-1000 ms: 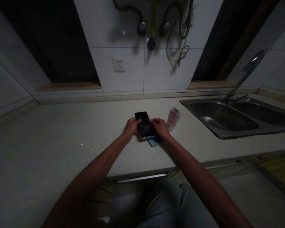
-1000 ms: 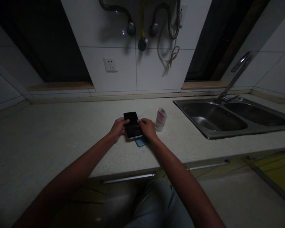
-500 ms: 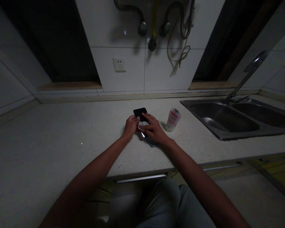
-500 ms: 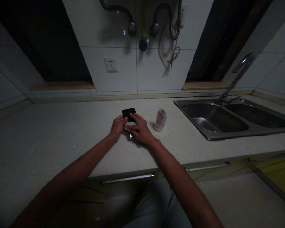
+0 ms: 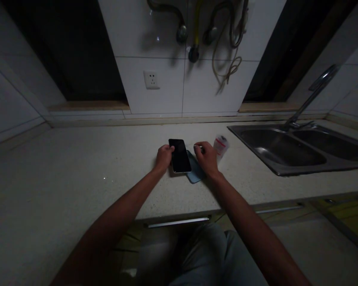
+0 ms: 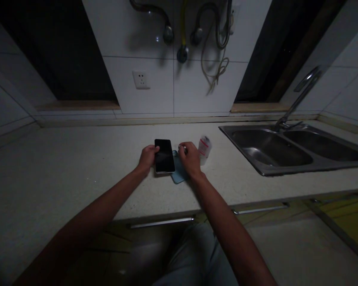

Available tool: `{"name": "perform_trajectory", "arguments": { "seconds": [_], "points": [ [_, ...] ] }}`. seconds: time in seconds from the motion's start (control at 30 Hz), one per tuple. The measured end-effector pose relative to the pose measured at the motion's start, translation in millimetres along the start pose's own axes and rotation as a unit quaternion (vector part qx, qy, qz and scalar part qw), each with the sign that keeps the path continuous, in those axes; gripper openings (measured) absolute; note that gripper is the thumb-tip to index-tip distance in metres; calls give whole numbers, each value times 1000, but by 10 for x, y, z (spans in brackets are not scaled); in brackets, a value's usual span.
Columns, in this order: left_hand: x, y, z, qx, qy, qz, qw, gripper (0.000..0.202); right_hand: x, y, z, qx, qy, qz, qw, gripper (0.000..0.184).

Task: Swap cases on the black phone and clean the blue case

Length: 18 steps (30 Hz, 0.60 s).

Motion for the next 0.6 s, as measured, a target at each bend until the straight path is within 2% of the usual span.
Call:
{"name": "perform_trajectory", "arguments": {
  "seconds": [0.07,0.17,0.33,0.47,0.6],
  "points": [
    [-2,-14,31,15,46,5,999,25,11,-5,42,27,-66,1,997,27],
    [12,-64,98,21,102,0,995,28,56,-33,68,41,-142,-54,987,38],
    [62,-175,153,-56,111,-63,990,18,134,-90,79,70,-194,-144,968,44],
    [75,-208,140,-93,91,-87,988,14,151,-80,109,56,-171,-133,975,46],
    [60,-190,107,-109,58,-88,988,10,94,-50,88,18,-126,-65,990,51]
  ]
}}
Point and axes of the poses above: each hand's wrist, its own y-axis towards the middle knuckle, its own x-axis out of the palm, z = x × y, the point moved 2 cm from there along y, towards the middle knuckle, and after that the axes turned 9 degrees about -z, right-handed, at the moved point
